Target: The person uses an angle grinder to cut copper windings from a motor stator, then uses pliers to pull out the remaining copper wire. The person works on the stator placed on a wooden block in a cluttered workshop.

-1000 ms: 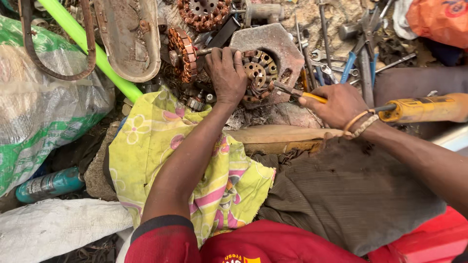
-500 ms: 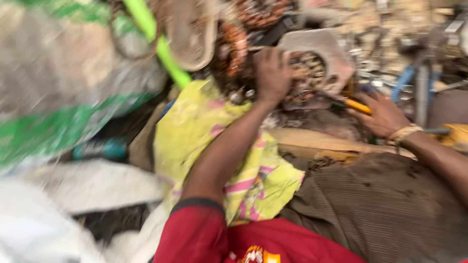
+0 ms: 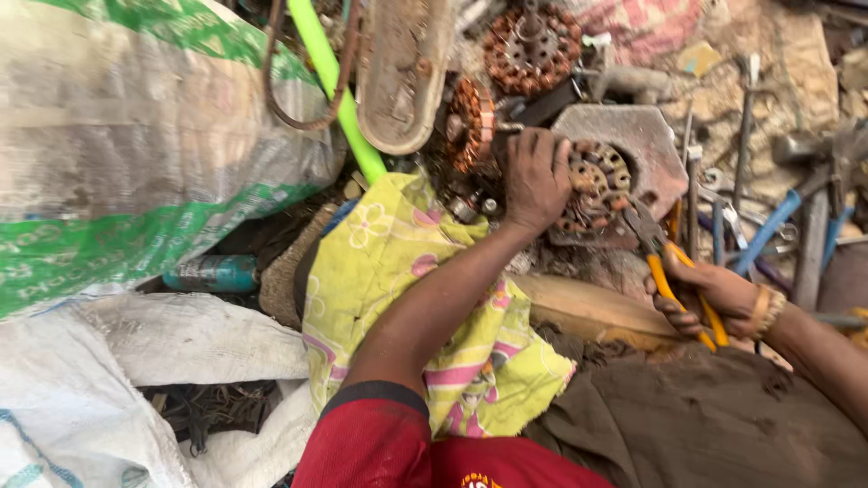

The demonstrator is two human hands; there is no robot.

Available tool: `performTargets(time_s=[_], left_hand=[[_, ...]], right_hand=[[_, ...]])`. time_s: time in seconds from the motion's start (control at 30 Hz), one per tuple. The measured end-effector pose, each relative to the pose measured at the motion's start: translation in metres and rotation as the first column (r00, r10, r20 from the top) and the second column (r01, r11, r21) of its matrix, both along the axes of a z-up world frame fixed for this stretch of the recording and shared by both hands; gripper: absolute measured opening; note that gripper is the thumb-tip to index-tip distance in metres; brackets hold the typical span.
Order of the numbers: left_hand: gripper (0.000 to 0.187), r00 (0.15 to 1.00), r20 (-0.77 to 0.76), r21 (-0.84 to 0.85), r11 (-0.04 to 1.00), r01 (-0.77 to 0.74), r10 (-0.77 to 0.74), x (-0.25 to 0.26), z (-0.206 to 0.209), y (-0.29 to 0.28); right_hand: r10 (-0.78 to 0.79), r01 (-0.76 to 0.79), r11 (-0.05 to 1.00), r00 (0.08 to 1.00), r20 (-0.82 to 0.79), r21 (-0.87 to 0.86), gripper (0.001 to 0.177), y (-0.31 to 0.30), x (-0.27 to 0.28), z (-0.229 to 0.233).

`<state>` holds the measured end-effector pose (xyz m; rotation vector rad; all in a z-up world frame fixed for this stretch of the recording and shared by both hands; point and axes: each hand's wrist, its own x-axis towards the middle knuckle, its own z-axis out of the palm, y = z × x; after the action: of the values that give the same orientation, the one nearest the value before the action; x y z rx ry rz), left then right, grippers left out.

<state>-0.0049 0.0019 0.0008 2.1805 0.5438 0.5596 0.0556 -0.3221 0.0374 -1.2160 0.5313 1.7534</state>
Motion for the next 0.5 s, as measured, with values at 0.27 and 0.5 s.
performTargets(time_s=[0.27, 0.5], left_hand=[[0.021, 1.000, 0.027, 0.012, 1.000, 0.008, -0.008, 0.009, -0.009, 0.008], [0.022, 0.999, -0.024, 0.021, 0.999, 0.041, -0.040, 0.018, -0.024, 0.000]], right_hand=[[0.349, -0.309, 0.937, 0.823, 0.448, -0.161, 0.034, 0.017, -0.014, 0.011], [0.761, -0.191, 0.434, -0.446, 0.472, -0.880, 0.022, 0.044, -0.030, 0.056]])
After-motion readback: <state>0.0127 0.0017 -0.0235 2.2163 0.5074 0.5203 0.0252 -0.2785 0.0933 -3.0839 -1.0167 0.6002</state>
